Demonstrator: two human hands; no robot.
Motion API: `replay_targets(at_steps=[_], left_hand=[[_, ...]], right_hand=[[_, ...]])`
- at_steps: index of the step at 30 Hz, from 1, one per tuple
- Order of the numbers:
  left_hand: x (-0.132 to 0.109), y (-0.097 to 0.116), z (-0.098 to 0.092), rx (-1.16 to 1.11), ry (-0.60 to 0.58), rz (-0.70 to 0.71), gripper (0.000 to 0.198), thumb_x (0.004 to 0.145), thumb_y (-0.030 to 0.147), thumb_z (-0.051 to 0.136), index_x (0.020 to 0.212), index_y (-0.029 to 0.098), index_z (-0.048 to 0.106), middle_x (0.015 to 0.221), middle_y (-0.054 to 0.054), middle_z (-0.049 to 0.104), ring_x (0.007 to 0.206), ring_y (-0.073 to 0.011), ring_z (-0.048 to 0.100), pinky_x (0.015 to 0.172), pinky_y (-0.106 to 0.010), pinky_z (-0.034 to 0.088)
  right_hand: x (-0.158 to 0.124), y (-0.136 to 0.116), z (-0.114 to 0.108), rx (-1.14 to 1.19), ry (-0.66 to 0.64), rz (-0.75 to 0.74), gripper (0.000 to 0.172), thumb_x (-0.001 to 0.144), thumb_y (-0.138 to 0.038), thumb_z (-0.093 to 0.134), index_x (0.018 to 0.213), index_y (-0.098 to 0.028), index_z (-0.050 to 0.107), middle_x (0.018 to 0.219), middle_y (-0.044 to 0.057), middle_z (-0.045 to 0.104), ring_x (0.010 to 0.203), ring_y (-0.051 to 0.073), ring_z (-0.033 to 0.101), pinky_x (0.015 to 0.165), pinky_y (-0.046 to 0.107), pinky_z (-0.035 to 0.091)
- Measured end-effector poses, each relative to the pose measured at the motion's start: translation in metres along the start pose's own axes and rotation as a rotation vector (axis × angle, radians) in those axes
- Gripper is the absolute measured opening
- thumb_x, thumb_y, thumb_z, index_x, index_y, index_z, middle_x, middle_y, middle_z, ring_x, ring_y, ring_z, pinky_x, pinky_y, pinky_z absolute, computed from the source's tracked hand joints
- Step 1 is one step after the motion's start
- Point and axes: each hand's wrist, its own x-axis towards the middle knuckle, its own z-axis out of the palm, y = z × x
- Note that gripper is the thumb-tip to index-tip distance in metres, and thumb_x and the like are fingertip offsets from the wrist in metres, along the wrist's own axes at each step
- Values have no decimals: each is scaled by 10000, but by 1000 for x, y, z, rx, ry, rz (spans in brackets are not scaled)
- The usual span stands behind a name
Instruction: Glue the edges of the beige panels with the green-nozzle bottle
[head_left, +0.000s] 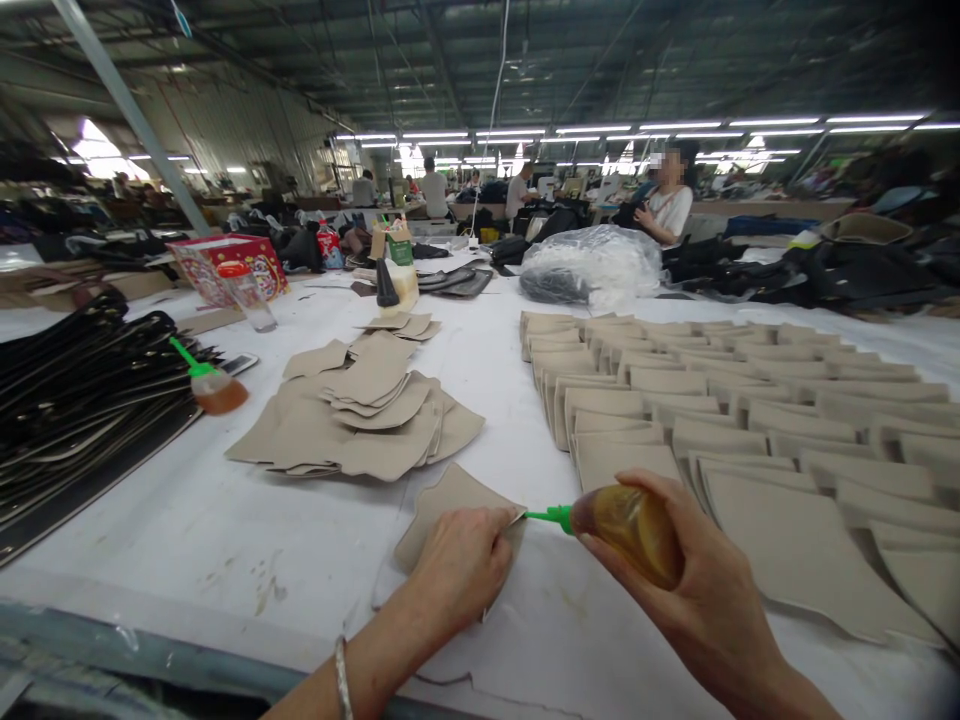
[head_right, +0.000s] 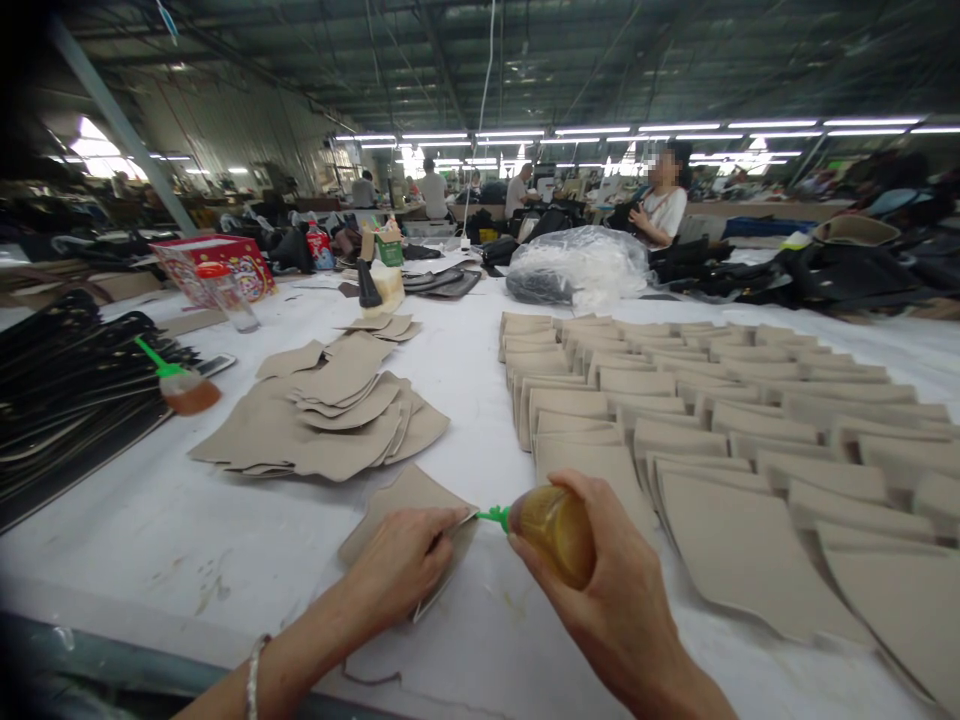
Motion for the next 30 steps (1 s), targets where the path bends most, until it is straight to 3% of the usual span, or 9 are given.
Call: replay_targets(at_steps=[6, 13, 17, 24, 30], left_hand=[[0, 0, 3, -7, -23, -20, 388, 814, 146, 436, 1102, 263, 667, 1006, -42, 724, 986, -235, 646, 850, -299, 456], [-1, -1, 6, -31, -23, -17, 385, 834, 155, 435, 1129, 265, 657, 1066, -41, 710, 1016, -230, 633, 897, -308, 449], [-1, -2, 7, -23, -14, -13, 406, 834, 164, 437, 1165, 272, 644, 1083, -40, 707, 1003, -230, 638, 900, -315, 451], [0, -1, 4, -13, -6, -1, 433, 805, 168, 439, 1165, 283, 650, 1045, -29, 721, 964, -235, 656, 844, -307, 472], [0, -3, 2, -32, 14, 21, 427, 813, 157, 434, 1155, 287, 652, 1066, -22, 717, 975, -226, 659, 844, -293, 471]], right_hand=[[-4, -4, -1, 5, -47, 3, 396, 849, -426, 656, 1166, -264, 481, 994, 27, 586, 817, 204, 600, 800, 321, 486], [-3, 3, 0, -30, 3, -4, 414, 837, -456, 658, 1158, -254, 490, 998, 35, 592, 809, 216, 601, 755, 320, 494], [-5, 3, -2, 3, -45, 57, 418, 835, -469, 656, 1155, -259, 490, 979, 25, 610, 801, 215, 615, 739, 320, 496], [-2, 5, -2, 1, 3, 84, 433, 826, -504, 650, 1145, -253, 500, 982, 38, 603, 794, 230, 608, 737, 344, 492], [-7, 3, -3, 93, -98, 144, 434, 817, -511, 671, 1133, -269, 498, 928, 0, 618, 740, 198, 620, 680, 301, 494]])
